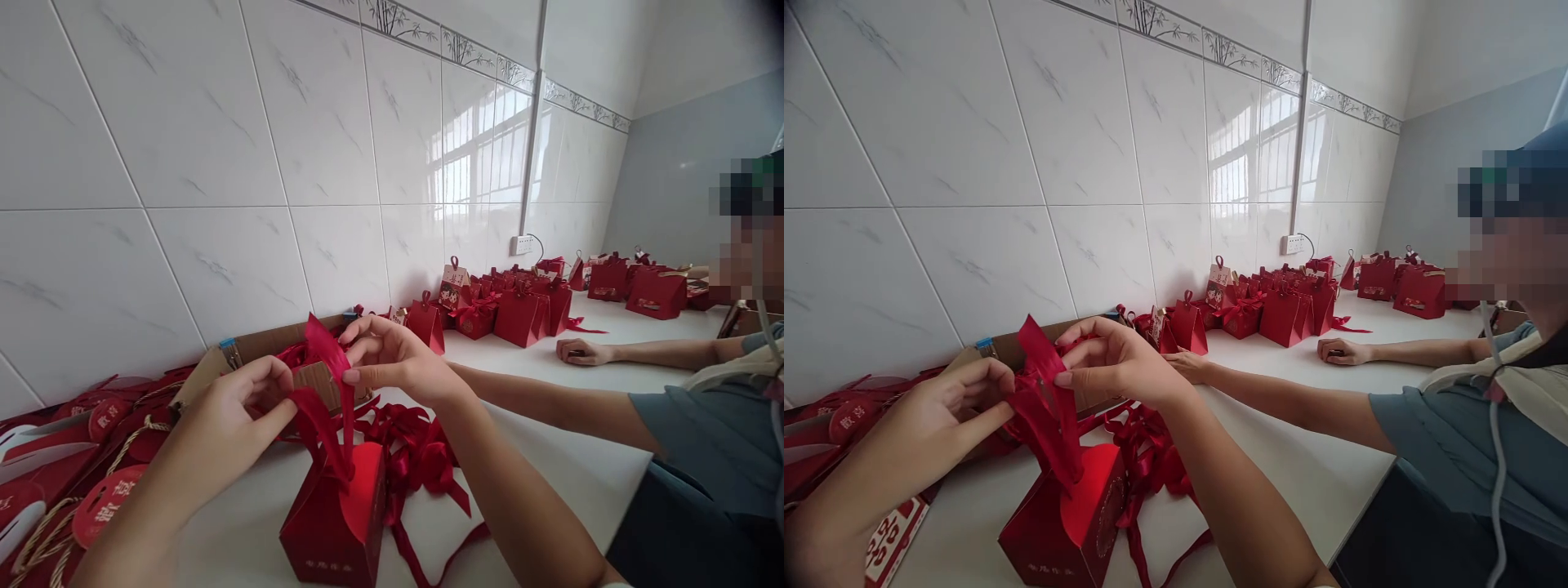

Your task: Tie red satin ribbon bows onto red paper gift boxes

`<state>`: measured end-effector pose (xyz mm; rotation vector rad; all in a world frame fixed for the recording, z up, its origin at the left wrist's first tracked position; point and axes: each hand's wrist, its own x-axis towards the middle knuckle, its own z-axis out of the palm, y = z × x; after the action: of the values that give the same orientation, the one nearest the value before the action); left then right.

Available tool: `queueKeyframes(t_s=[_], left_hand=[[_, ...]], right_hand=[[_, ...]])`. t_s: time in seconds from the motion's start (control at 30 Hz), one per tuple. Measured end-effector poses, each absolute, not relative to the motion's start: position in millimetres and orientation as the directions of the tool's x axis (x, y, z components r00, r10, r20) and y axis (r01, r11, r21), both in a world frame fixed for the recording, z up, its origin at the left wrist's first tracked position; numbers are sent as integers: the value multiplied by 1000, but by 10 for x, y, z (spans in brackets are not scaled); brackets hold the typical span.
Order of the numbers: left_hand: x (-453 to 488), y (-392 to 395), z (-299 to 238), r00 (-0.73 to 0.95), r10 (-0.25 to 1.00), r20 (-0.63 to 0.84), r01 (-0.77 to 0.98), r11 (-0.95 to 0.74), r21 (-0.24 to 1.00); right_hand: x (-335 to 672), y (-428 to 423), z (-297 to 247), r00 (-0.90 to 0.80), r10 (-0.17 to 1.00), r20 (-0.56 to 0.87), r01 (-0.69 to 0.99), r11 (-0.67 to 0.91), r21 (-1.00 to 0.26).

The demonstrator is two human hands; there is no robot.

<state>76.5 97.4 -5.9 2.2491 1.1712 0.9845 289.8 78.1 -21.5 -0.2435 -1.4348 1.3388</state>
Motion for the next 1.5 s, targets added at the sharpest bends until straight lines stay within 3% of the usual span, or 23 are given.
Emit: queueKeyframes(t_s=[0.33, 0.47, 0.63, 0.87, 1.1, 1.5], left_hand=[[799, 938, -46, 172, 857, 486, 416, -510, 753], [798, 898, -59, 206, 828, 522, 370, -560, 741], [793, 863, -36, 182, 823, 538, 277, -567, 776], [791, 833, 9, 228, 850, 475, -29, -482, 876], [741, 837, 35, 251, 829, 500, -179, -467, 866], [756, 725, -3, 225, 782, 582, 84, -610, 788]], right_hand=[[2925, 784, -282, -335, 780, 528, -409, 385, -828], [2922, 770, -310, -217, 807, 550, -357, 458, -814], [2933, 744, -294, -186, 847, 498, -318, 427, -846], [2931, 737, -261, -153, 867, 474, -312, 412, -856], [2903, 727, -236, -113, 857, 503, -289, 456, -842], [2906, 660, -233, -81, 844, 530, -217, 504, -836]])
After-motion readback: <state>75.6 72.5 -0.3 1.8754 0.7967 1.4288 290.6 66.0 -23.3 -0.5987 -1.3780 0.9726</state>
